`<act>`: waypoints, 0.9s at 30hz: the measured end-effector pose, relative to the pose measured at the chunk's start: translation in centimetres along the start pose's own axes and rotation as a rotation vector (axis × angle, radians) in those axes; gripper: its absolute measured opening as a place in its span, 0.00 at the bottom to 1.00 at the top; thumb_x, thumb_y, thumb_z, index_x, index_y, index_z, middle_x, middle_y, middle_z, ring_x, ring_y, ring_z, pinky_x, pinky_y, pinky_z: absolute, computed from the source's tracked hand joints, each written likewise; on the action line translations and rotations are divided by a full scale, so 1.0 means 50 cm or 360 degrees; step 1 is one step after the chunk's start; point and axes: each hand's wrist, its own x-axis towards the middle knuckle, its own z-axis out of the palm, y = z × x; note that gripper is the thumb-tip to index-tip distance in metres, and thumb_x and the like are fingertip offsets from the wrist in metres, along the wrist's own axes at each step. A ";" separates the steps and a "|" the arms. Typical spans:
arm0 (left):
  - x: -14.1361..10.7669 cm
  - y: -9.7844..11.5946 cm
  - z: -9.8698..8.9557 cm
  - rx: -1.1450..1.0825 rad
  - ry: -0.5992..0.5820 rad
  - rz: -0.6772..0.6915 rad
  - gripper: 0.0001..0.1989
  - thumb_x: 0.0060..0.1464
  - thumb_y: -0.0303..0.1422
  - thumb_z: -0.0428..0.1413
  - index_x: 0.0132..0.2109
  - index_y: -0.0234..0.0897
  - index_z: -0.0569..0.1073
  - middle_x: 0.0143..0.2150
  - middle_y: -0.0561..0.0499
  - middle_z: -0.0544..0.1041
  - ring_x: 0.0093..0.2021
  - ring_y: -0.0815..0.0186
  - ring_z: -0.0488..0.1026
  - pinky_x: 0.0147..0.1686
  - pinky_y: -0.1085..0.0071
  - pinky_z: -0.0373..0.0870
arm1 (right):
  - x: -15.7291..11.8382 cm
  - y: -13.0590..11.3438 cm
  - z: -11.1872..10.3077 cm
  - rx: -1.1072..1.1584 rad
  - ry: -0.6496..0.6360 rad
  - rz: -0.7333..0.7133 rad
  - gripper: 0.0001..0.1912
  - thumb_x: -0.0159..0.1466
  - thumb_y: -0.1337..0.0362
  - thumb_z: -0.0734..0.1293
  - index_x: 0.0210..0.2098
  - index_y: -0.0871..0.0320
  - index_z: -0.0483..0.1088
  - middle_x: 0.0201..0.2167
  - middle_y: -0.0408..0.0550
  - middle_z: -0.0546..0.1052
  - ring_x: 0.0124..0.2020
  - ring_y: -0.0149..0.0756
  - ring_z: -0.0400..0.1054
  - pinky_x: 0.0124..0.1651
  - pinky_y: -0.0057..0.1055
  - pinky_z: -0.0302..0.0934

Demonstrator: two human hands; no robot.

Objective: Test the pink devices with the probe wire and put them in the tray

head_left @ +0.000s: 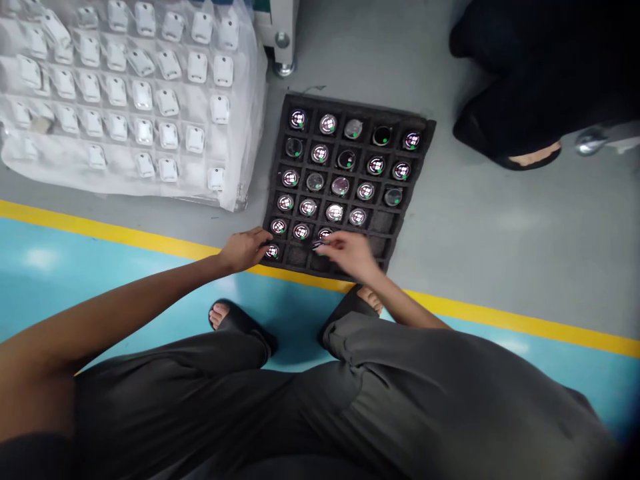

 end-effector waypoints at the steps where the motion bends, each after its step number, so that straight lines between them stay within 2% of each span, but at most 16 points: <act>1: 0.001 0.007 0.000 -0.0002 -0.0007 0.0047 0.15 0.67 0.34 0.50 0.58 0.40 0.73 0.56 0.46 0.77 0.50 0.58 0.78 0.47 0.65 0.72 | 0.000 -0.027 0.043 -0.0008 -0.0077 -0.0052 0.15 0.64 0.52 0.72 0.40 0.57 0.79 0.31 0.46 0.82 0.31 0.36 0.76 0.35 0.31 0.70; 3: 0.008 0.017 -0.003 0.0006 -0.0033 0.0136 0.15 0.66 0.33 0.50 0.57 0.39 0.73 0.56 0.45 0.77 0.51 0.56 0.78 0.48 0.64 0.72 | 0.004 -0.071 0.112 -0.0064 -0.0170 -0.0115 0.09 0.59 0.58 0.77 0.37 0.55 0.80 0.32 0.44 0.83 0.33 0.37 0.77 0.39 0.31 0.69; 4: 0.012 0.020 -0.005 0.0018 -0.0049 0.0168 0.15 0.66 0.33 0.50 0.57 0.39 0.73 0.56 0.44 0.76 0.52 0.56 0.77 0.48 0.63 0.73 | 0.006 -0.085 0.132 -0.0101 -0.0186 -0.0130 0.09 0.58 0.60 0.78 0.37 0.54 0.81 0.33 0.45 0.83 0.35 0.39 0.77 0.41 0.31 0.69; 6: 0.021 0.021 -0.010 0.0058 -0.0075 0.0216 0.16 0.66 0.33 0.51 0.58 0.39 0.73 0.57 0.44 0.76 0.53 0.54 0.77 0.49 0.62 0.73 | 0.007 -0.093 0.131 -0.0175 -0.0186 -0.0146 0.11 0.57 0.60 0.79 0.40 0.53 0.81 0.38 0.47 0.84 0.39 0.42 0.78 0.45 0.34 0.69; 8: 0.028 0.015 -0.015 0.0117 -0.0097 0.0226 0.16 0.66 0.33 0.51 0.58 0.39 0.72 0.58 0.43 0.75 0.54 0.54 0.77 0.49 0.62 0.74 | 0.010 -0.076 0.076 -0.0237 -0.0124 -0.0143 0.14 0.62 0.56 0.76 0.46 0.53 0.80 0.45 0.50 0.83 0.45 0.45 0.77 0.50 0.37 0.69; 10: 0.035 0.004 -0.015 0.0176 -0.0123 0.0218 0.17 0.66 0.34 0.50 0.60 0.39 0.71 0.59 0.43 0.75 0.54 0.54 0.77 0.49 0.61 0.74 | 0.024 -0.041 -0.018 -0.0318 0.0098 -0.0087 0.17 0.69 0.53 0.68 0.52 0.55 0.77 0.53 0.54 0.81 0.50 0.47 0.76 0.55 0.41 0.67; 12: 0.041 -0.008 -0.013 0.0224 -0.0147 0.0220 0.18 0.67 0.35 0.50 0.61 0.38 0.70 0.61 0.42 0.74 0.55 0.53 0.76 0.51 0.61 0.74 | 0.055 0.002 -0.119 -0.0479 0.0640 0.0097 0.18 0.72 0.56 0.63 0.54 0.58 0.75 0.53 0.57 0.80 0.50 0.48 0.75 0.56 0.45 0.67; 13: 0.043 -0.013 -0.013 0.0238 -0.0159 0.0229 0.19 0.67 0.35 0.50 0.61 0.38 0.70 0.61 0.42 0.73 0.56 0.53 0.76 0.52 0.61 0.73 | 0.075 0.023 -0.161 -0.0553 0.0785 0.0224 0.17 0.71 0.59 0.63 0.55 0.60 0.74 0.52 0.59 0.79 0.50 0.49 0.75 0.56 0.47 0.66; 15: 0.047 -0.022 -0.014 0.0252 -0.0188 0.0244 0.19 0.67 0.35 0.50 0.61 0.37 0.70 0.62 0.42 0.73 0.57 0.53 0.75 0.53 0.61 0.73 | 0.117 0.060 -0.217 -0.0658 0.0807 0.0401 0.18 0.67 0.63 0.67 0.55 0.62 0.73 0.49 0.60 0.80 0.49 0.51 0.75 0.56 0.50 0.67; 17: 0.048 -0.025 -0.019 0.0263 -0.0205 0.0259 0.19 0.67 0.35 0.49 0.62 0.36 0.69 0.61 0.42 0.73 0.57 0.54 0.75 0.53 0.62 0.72 | 0.149 0.090 -0.237 -0.0700 0.0743 0.0456 0.19 0.64 0.65 0.69 0.54 0.62 0.73 0.48 0.59 0.80 0.49 0.52 0.74 0.55 0.51 0.67; 21: 0.042 -0.002 -0.023 0.0346 -0.0178 0.0388 0.19 0.68 0.33 0.48 0.62 0.35 0.71 0.59 0.40 0.75 0.56 0.53 0.74 0.51 0.61 0.72 | 0.158 0.129 -0.233 -0.0422 0.0759 0.0504 0.17 0.60 0.62 0.74 0.46 0.63 0.75 0.39 0.53 0.80 0.40 0.45 0.74 0.49 0.45 0.69; 24: 0.039 0.035 -0.005 0.0404 -0.0158 0.0710 0.19 0.67 0.28 0.47 0.61 0.35 0.73 0.58 0.38 0.75 0.56 0.52 0.72 0.51 0.58 0.70 | 0.112 0.125 -0.200 -0.0056 0.0757 0.0350 0.14 0.61 0.57 0.72 0.39 0.63 0.76 0.31 0.48 0.78 0.30 0.37 0.72 0.39 0.36 0.68; 26: 0.039 0.060 0.013 0.0438 -0.0150 0.0927 0.21 0.66 0.25 0.46 0.62 0.36 0.73 0.60 0.38 0.75 0.57 0.52 0.71 0.51 0.57 0.67 | 0.060 0.097 -0.143 0.0050 0.0557 0.0190 0.15 0.63 0.53 0.71 0.38 0.61 0.77 0.31 0.47 0.80 0.29 0.36 0.72 0.35 0.33 0.67; 27: 0.040 0.068 0.022 0.0458 -0.0157 0.0998 0.22 0.66 0.24 0.46 0.62 0.36 0.73 0.61 0.37 0.74 0.58 0.52 0.70 0.52 0.57 0.66 | 0.031 0.077 -0.104 0.0009 0.0324 0.0164 0.15 0.63 0.52 0.71 0.39 0.59 0.77 0.31 0.47 0.81 0.30 0.36 0.73 0.35 0.32 0.67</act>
